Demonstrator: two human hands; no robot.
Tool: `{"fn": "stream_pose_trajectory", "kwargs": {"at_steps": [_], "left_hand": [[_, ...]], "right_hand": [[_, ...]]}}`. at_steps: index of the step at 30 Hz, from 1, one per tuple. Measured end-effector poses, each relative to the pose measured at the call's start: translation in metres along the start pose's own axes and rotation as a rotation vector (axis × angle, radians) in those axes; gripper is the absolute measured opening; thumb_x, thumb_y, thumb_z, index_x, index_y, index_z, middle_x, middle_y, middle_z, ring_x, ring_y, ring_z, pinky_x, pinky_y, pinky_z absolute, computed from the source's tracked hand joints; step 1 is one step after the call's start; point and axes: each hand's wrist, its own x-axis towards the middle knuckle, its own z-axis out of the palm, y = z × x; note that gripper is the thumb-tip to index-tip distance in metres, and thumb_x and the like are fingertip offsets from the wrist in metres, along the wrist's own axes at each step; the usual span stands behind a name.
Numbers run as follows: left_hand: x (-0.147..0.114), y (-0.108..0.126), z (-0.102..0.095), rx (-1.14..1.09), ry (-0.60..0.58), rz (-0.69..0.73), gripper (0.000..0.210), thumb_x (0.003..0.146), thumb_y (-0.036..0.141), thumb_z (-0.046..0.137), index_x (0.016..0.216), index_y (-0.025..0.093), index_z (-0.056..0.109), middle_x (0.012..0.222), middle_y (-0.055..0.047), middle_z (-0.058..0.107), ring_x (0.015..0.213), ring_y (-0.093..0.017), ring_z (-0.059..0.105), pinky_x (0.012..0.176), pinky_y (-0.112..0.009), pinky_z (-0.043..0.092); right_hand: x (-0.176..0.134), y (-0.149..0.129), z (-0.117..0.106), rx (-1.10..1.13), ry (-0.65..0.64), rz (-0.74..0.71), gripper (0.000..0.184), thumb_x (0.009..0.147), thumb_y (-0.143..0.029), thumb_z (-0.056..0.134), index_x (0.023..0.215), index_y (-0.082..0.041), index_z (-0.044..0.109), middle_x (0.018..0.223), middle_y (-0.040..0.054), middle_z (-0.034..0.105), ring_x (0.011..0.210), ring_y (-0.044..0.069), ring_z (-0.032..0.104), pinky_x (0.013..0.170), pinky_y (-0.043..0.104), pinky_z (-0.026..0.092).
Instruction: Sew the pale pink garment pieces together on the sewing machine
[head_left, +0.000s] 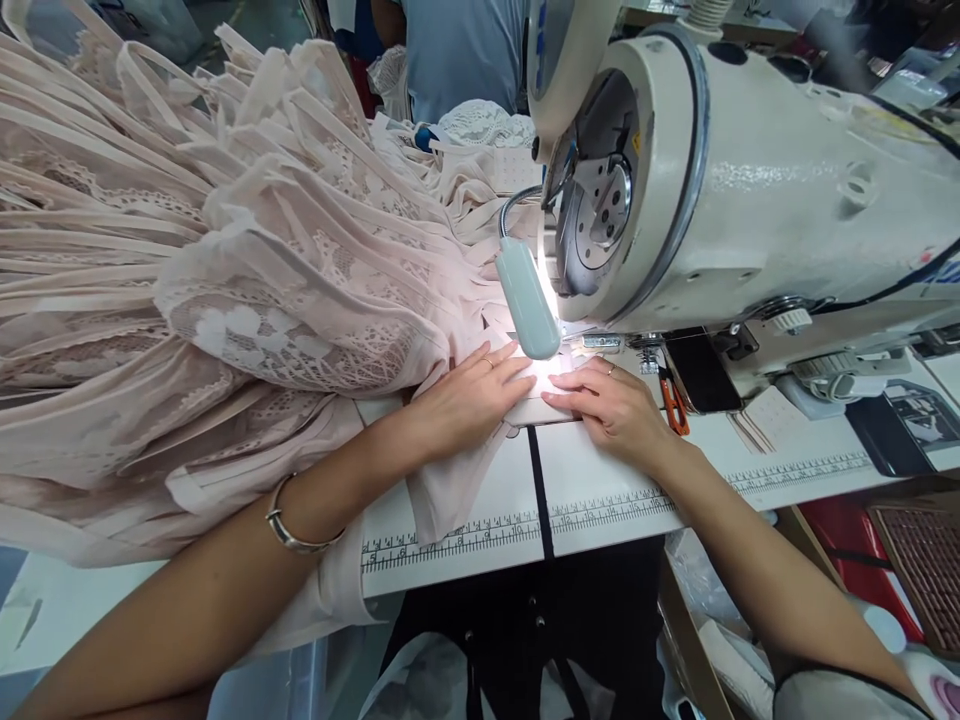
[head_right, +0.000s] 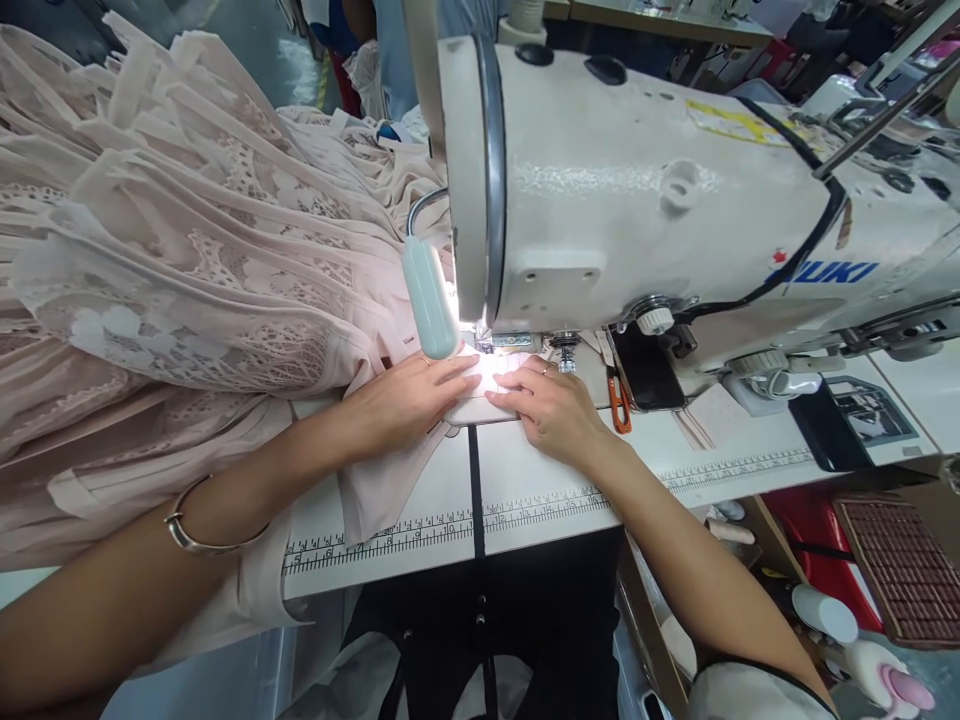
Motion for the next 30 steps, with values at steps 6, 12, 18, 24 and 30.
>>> {"fn": "stream_pose_trajectory", "kwargs": {"at_steps": [6,12,18,24,30], "left_hand": [[0.002,0.001,0.000,-0.012,-0.023,-0.036,0.029,0.094,0.002,0.044,0.116,0.015,0.058,0.141,-0.015,0.056,0.138,-0.031,0.047,0.110,-0.051,0.044],[0.006,0.001,-0.005,-0.024,-0.053,-0.066,0.025,0.096,0.003,0.042,0.109,0.017,0.059,0.135,-0.011,0.059,0.129,-0.028,0.053,0.110,-0.053,0.041],[0.009,-0.004,-0.003,-0.047,-0.008,-0.082,0.019,0.099,0.011,0.044,0.105,0.018,0.060,0.129,-0.011,0.062,0.132,-0.028,0.050,0.112,-0.057,0.037],[0.013,-0.008,-0.003,-0.068,-0.004,-0.102,0.015,0.100,0.016,0.046,0.103,0.017,0.061,0.128,-0.012,0.061,0.133,-0.029,0.049,0.112,-0.058,0.036],[0.018,-0.009,-0.008,-0.065,-0.020,-0.166,0.015,0.101,0.018,0.050,0.110,0.018,0.062,0.142,-0.012,0.056,0.139,-0.032,0.043,0.113,-0.060,0.034]], "right_hand": [[-0.002,0.001,0.001,-0.013,-0.001,0.012,0.044,0.090,-0.005,0.048,0.111,-0.030,0.078,0.112,0.0024,0.076,0.101,0.021,0.066,0.088,0.041,0.057],[0.000,0.000,-0.002,-0.030,-0.066,0.055,0.048,0.088,-0.003,0.046,0.113,-0.031,0.076,0.118,0.0015,0.075,0.109,0.023,0.066,0.093,0.044,0.055],[0.003,0.001,0.001,-0.060,-0.076,0.087,0.052,0.085,-0.001,0.043,0.115,-0.030,0.074,0.120,0.0019,0.074,0.115,0.024,0.064,0.093,0.044,0.056],[0.006,0.000,0.004,-0.091,-0.078,0.123,0.054,0.085,0.000,0.039,0.118,-0.028,0.071,0.125,0.0030,0.071,0.117,0.025,0.064,0.095,0.046,0.055],[0.011,0.003,0.005,-0.103,-0.155,0.148,0.054,0.085,-0.002,0.039,0.126,-0.025,0.066,0.132,0.0065,0.067,0.116,0.028,0.064,0.097,0.052,0.053]]}}
